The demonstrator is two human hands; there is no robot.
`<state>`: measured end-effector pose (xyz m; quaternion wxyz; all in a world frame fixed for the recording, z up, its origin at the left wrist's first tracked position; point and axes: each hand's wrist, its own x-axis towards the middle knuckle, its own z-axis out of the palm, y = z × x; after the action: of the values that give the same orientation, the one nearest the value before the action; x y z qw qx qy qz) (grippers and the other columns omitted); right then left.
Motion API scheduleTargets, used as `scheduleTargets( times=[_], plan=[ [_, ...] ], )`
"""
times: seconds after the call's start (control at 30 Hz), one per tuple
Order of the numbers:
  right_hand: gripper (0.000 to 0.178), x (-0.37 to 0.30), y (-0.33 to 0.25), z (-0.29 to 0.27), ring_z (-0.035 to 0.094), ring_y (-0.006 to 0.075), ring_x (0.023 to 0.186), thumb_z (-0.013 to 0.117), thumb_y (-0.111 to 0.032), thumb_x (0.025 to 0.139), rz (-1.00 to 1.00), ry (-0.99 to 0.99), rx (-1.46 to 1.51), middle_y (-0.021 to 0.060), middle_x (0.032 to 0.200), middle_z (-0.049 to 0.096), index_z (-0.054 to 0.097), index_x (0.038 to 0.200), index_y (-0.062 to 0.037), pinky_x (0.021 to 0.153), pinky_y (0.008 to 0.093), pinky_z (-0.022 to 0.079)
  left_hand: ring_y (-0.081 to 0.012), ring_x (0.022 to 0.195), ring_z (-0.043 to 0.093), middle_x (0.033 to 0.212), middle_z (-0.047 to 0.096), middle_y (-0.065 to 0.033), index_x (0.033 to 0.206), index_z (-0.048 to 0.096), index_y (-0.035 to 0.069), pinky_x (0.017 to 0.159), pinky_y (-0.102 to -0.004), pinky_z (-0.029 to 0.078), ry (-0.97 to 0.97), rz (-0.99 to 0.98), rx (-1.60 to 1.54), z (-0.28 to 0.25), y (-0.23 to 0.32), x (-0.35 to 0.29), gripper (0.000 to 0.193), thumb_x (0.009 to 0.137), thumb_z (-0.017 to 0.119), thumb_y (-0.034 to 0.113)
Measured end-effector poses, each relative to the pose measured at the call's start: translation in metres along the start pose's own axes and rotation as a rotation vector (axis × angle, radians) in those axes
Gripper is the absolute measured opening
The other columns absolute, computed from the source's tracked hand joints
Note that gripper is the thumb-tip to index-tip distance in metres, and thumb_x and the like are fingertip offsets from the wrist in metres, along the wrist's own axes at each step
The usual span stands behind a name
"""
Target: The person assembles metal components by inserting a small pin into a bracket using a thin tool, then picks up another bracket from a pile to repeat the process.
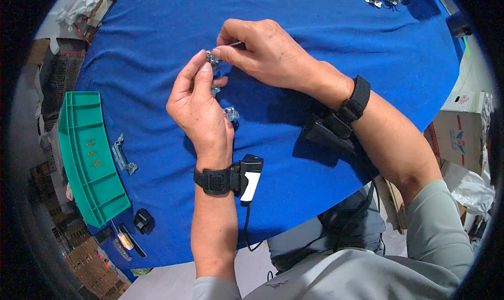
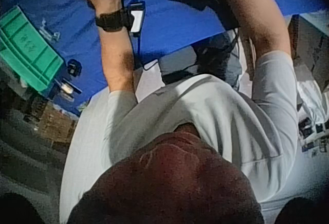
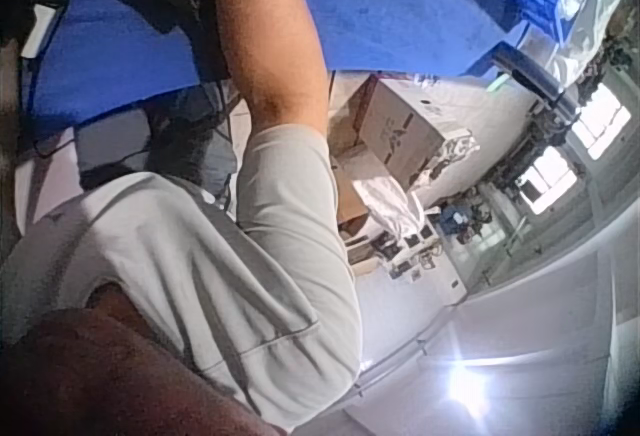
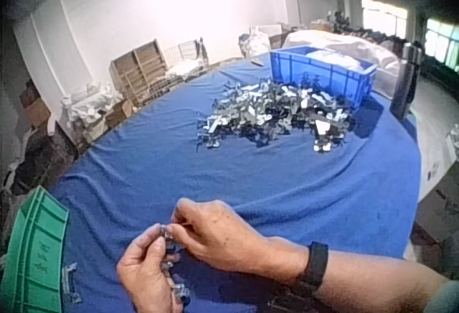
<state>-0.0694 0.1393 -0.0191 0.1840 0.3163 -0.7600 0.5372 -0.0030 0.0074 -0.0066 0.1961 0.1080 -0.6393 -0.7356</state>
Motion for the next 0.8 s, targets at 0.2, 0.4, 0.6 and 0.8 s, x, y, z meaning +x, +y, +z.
scheduleTargets(
  times=[0.2,0.4,0.6,0.8],
  plan=[
    [0.029,0.006,-0.013,-0.008,0.067,0.0383,0.067,0.064,-0.027,0.090,0.141,-0.196,-0.067,0.0211,0.071,0.066,0.067,0.085,0.0011,0.061,0.0456,0.052,-0.0129,0.083,0.067,0.100,0.071,-0.0121,0.109,0.069,-0.004,0.064,-0.0234,0.057,0.002,0.013,-0.020,-0.003,0.001,0.000,0.018,0.093,0.062,-0.002],
    [0.032,0.003,-0.010,-0.006,0.066,0.0397,0.067,0.064,-0.028,0.090,0.102,-0.080,-0.020,0.0221,0.071,0.066,0.068,0.082,0.0022,0.061,0.0467,0.052,-0.0130,0.084,0.067,0.101,0.071,-0.0120,0.109,0.069,-0.004,0.064,-0.0234,0.058,-0.003,0.007,0.006,-0.001,0.001,0.000,0.018,0.092,0.062,-0.002],
    [0.034,0.006,-0.014,-0.012,0.067,0.0386,0.068,0.064,-0.030,0.090,0.185,-0.171,-0.069,0.0226,0.073,0.066,0.068,0.081,0.0028,0.061,0.0445,0.053,-0.0127,0.083,0.067,0.100,0.071,-0.0116,0.109,0.069,-0.004,0.064,-0.0231,0.057,0.023,-0.017,0.016,0.000,0.002,-0.001,0.018,0.092,0.063,-0.002],
    [0.034,0.004,-0.015,-0.009,0.065,0.0414,0.067,0.063,-0.031,0.090,0.139,-0.088,0.024,0.0234,0.070,0.064,0.067,0.078,0.0013,0.058,0.0464,0.051,-0.0133,0.084,0.067,0.103,0.071,-0.0121,0.110,0.069,-0.004,0.065,-0.0241,0.057,0.022,-0.042,0.038,-0.001,0.004,-0.001,0.019,0.093,0.062,-0.002]
  ],
)
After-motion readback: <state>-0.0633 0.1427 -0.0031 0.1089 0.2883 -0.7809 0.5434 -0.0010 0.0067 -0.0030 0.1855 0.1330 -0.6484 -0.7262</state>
